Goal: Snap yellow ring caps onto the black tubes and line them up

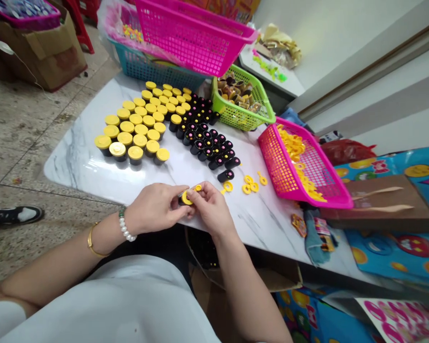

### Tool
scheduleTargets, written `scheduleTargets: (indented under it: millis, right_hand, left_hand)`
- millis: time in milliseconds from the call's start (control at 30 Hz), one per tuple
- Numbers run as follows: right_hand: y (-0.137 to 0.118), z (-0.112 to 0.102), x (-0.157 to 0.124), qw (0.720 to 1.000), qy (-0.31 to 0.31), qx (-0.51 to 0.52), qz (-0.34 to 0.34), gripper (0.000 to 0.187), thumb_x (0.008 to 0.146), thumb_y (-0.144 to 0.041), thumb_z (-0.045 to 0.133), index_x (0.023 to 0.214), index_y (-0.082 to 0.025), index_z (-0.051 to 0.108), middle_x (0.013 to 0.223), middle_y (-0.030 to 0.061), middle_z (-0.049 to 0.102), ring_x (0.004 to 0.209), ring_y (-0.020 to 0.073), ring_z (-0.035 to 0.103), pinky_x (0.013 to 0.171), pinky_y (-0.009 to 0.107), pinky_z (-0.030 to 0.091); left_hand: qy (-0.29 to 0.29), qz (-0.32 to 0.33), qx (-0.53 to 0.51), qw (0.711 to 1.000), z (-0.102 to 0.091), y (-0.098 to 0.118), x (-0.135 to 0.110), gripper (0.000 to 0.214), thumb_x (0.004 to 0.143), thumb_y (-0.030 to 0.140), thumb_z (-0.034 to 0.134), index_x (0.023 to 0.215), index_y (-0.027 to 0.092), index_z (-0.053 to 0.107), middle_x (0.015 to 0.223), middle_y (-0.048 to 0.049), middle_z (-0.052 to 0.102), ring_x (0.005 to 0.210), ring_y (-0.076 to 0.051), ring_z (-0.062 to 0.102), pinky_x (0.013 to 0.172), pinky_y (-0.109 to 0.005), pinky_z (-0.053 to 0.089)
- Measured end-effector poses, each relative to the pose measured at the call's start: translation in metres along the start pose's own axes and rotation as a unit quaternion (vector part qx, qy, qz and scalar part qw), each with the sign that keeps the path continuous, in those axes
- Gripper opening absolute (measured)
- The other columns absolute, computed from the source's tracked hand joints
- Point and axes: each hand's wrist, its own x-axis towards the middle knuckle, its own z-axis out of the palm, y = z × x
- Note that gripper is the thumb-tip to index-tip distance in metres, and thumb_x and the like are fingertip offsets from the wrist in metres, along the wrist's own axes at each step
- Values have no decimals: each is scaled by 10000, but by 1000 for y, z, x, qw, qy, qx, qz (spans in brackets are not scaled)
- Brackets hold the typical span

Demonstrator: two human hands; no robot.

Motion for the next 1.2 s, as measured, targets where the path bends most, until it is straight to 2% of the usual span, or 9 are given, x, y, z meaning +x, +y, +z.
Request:
scheduleTargets:
  millis: [100,233,467,667,800,900,1000,1100,1200]
  right_hand:
    - [-1,-3,1,999,-25,11,19,386,692,-428,826,767,-183,537,563,-62,608,413,74,534,403,194,500]
    - [-2,-3,-1,999,-28,31,35,430,673,-451,836,765,-190,507,590,-62,628,413,76,550,418,206,519]
    - [-3,-3,2,997,-31,63,38,425,649,-424,854,770,-197,515,638,-64,646,415,76,569,430,210,532]
    - [3,2,1,996,35,79,-23,327,664,-395,844,803,-178,643,680,-25,664,424,58,516,339,153,420]
    - [5,-6,-1,992,58,111,-12,346,713,-481,778,780,-149,709,683,28,670,524,99,580,427,192,492]
    - [-2,-20,6,993,10,107,54,349,654,-456,817,751,-138,711,686,45,676,584,114,604,459,193,489]
    - [-19,-32,16,992,-83,-5,91,347,612,-412,851,754,-148,677,681,26,676,541,99,573,448,194,450]
    - [-35,-33,20,969,-153,-189,41,275,670,-344,821,767,-168,634,658,-12,642,559,94,547,494,199,436]
    - [-42,-25,12,938,-129,-318,-47,180,770,-319,728,783,-188,606,641,-42,593,565,88,523,503,189,410]
  left_hand:
    - [-59,-75,-137,986,-7,6,3,269,926,368,503,875,166,674,675,-26,694,530,-140,612,544,-244,424]
    - [-114,-169,-284,937,-4,4,12,245,963,355,430,891,166,567,642,-13,691,381,-109,585,412,-189,405]
    - [-152,-204,-365,896,1,0,21,195,972,297,425,814,197,481,487,28,604,385,-132,592,374,-175,417]
    - [-20,-116,-213,970,10,3,5,233,848,350,669,1008,192,610,596,34,653,519,-137,638,504,-203,461]
    - [52,-65,-88,993,22,3,0,220,863,292,666,1048,174,643,759,-18,706,699,-168,671,645,-248,483]
    - [47,-39,-6,998,25,6,-1,193,904,286,608,1043,156,643,918,-73,725,846,-207,682,729,-287,493]
    - [9,-32,68,997,23,10,-1,236,935,344,539,1028,151,638,938,-85,730,840,-240,694,681,-309,494]
    - [-31,-17,118,992,21,10,2,277,941,369,507,1037,138,625,902,-91,734,784,-260,704,635,-319,488]
    - [-38,-17,141,989,24,9,3,315,953,381,474,1075,122,603,836,-114,729,752,-273,711,629,-323,490]
